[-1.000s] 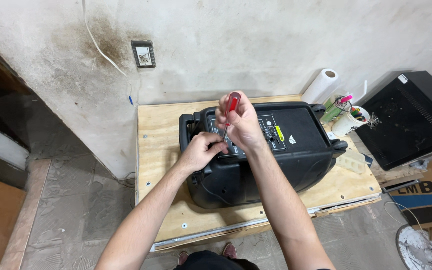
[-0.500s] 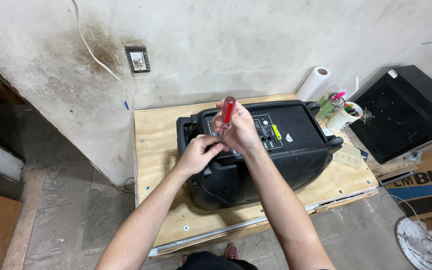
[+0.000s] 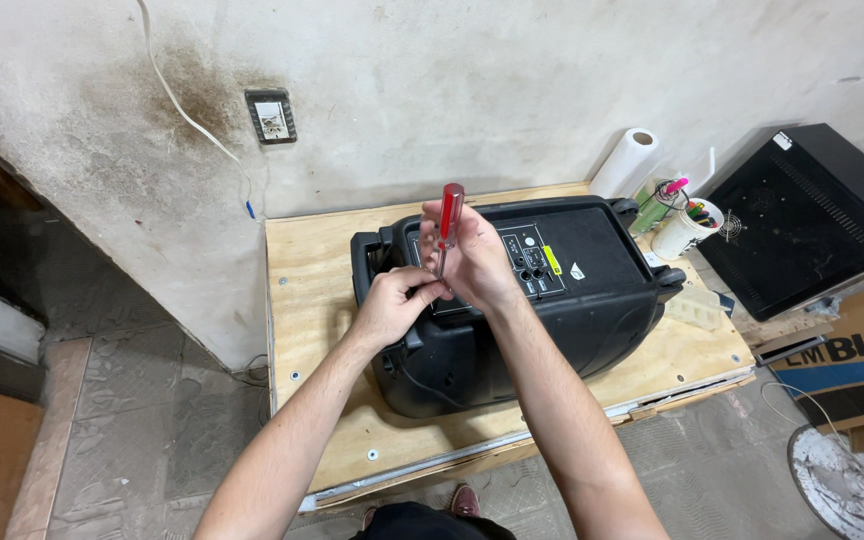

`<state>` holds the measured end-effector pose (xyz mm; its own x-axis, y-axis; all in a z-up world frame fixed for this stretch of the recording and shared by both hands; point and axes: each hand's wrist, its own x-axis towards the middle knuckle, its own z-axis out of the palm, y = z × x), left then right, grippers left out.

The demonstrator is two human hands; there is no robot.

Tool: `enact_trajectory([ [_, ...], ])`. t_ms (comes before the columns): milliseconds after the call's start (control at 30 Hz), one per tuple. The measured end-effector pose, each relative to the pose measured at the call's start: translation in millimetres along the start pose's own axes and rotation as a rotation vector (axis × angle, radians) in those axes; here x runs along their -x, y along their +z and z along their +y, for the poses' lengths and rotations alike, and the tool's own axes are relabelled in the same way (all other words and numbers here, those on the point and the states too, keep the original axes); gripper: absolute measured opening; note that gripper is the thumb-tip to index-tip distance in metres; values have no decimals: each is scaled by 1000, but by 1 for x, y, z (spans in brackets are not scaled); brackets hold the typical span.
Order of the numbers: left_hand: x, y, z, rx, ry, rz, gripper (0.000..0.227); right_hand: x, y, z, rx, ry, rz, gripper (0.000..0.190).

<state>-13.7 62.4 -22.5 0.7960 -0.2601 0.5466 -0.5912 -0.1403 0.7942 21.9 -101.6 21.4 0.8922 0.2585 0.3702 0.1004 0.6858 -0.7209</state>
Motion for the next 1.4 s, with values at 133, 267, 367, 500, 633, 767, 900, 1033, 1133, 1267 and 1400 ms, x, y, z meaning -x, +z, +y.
enact_trajectory([
  [133, 2, 3, -16, -8, 0, 49, 14, 1, -3, 2, 50, -94, 18, 61],
  [267, 3, -3, -7, 43, -2, 13, 10, 4, -1, 1, 35, -12, 18, 48],
  [367, 0, -1, -2, 61, -1, 28, 9, 2, 1, -1, -2, 9, 33, 55],
  [500, 3, 1, -16, 45, -15, 61, 9, 1, -5, 2, 87, -96, -17, 50],
  [633, 2, -4, 5, 62, 0, 22, 12, 6, -3, -1, 37, -12, -31, 43],
  [767, 1, -2, -3, 67, -3, 42, 8, 7, 3, -5, 14, 0, -33, 57],
  [900, 2, 0, -17, 54, -7, 69, 11, 7, 1, -3, 128, -62, -15, 51],
  [1033, 1, -4, 8, 36, -6, 36, 10, 6, 0, -7, 54, 1, -29, 40],
  [1133, 2, -1, -3, 33, -19, 49, 5, 4, 0, -1, 37, -48, -25, 54],
  [1267, 4, 0, -9, 29, -37, 49, 13, 8, -9, 3, 177, -104, 0, 43],
  [1400, 3, -1, 2, 55, -31, 20, 10, 13, 8, -4, 38, -29, 30, 42],
])
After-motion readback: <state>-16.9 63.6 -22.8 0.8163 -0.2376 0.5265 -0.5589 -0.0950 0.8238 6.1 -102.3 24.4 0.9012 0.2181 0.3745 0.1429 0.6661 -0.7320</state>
